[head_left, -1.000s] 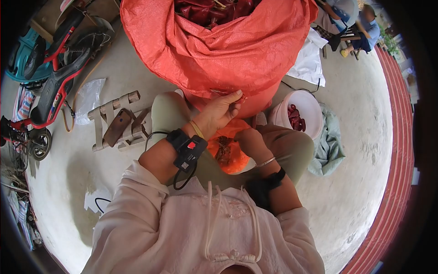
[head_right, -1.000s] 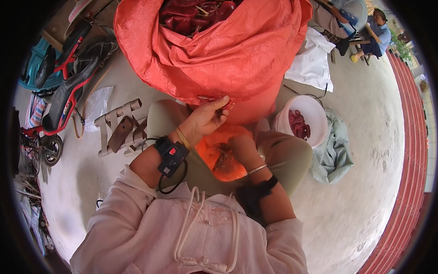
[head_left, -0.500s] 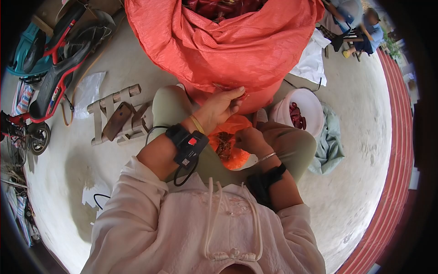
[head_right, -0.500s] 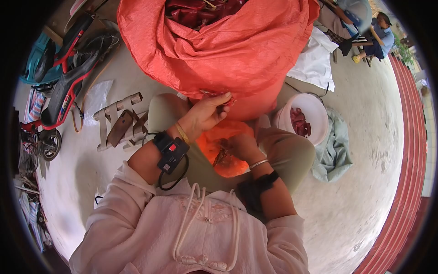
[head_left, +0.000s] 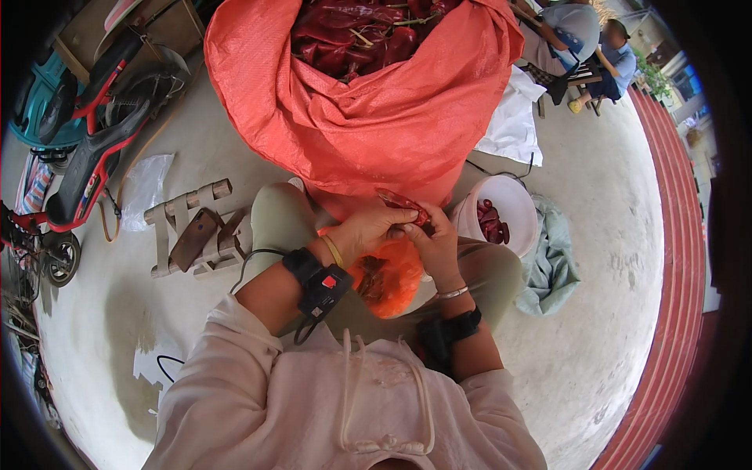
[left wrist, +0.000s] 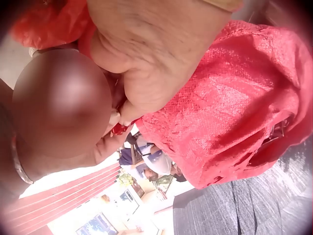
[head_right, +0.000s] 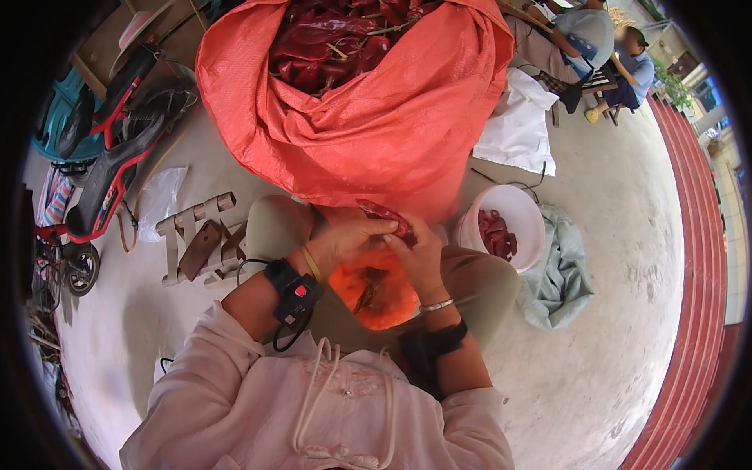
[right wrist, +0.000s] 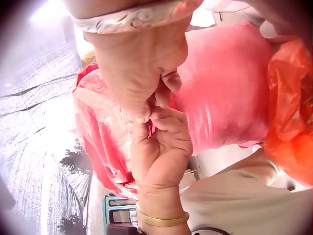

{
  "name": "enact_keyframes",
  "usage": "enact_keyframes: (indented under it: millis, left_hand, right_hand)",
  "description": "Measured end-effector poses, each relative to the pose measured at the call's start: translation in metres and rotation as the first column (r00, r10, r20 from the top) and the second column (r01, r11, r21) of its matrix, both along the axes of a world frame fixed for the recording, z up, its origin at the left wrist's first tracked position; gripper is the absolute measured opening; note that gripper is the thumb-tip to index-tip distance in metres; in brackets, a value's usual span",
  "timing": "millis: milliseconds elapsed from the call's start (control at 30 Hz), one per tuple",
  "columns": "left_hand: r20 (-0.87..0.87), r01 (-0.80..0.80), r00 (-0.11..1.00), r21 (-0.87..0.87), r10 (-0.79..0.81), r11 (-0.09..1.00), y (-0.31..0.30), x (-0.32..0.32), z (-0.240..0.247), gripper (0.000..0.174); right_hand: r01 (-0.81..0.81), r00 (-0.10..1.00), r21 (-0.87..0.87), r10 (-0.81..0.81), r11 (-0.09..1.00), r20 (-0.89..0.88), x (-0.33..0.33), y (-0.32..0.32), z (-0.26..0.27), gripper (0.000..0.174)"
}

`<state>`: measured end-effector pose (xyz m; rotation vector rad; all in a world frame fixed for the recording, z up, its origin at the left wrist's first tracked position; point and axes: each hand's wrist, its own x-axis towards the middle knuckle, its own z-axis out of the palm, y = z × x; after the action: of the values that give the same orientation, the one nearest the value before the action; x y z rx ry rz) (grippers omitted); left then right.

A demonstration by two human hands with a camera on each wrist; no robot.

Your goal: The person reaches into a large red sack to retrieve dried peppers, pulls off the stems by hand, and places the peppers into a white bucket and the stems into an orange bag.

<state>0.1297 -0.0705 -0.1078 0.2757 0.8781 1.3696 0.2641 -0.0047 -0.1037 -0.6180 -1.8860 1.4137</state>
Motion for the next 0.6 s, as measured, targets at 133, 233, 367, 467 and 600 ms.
enact_keyframes:
  millis: [133,233,367,467,600]
  left_hand:
    - [-0.002,0.036,0.999,0.035,-0.036,0.999,0.0,0.005,0.012,0.019]
    - [-0.092,-0.008,0.996,-0.088,0.0,0.996,-0.003,0.002,0.023,0.021]
    - [-0.166,0.004,0.986,-0.071,-0.016,0.997,-0.002,-0.002,0.028,0.02]
    - [-0.283,-0.004,0.959,-0.018,-0.001,1.0,-0.003,-0.006,0.052,0.019]
    - [-0.561,-0.114,0.784,0.291,0.266,0.95,-0.01,-0.026,0.104,0.013]
  right_hand:
    - [0.07,0.998,-0.34,-0.066,0.938,0.023,0.017,0.011,0.014,0.026]
    - [0.181,0.901,-0.567,-0.366,0.804,-0.231,0.036,0.045,0.016,0.024]
    - [0.247,0.635,-0.874,-0.751,0.418,-0.18,0.052,0.089,0.015,0.023]
    - [0.158,0.759,-0.918,-0.64,0.365,-0.123,0.063,0.099,-0.014,0.022]
    - [0.146,0.881,-0.774,-0.437,0.616,-0.181,0.046,0.078,-0.005,0.019]
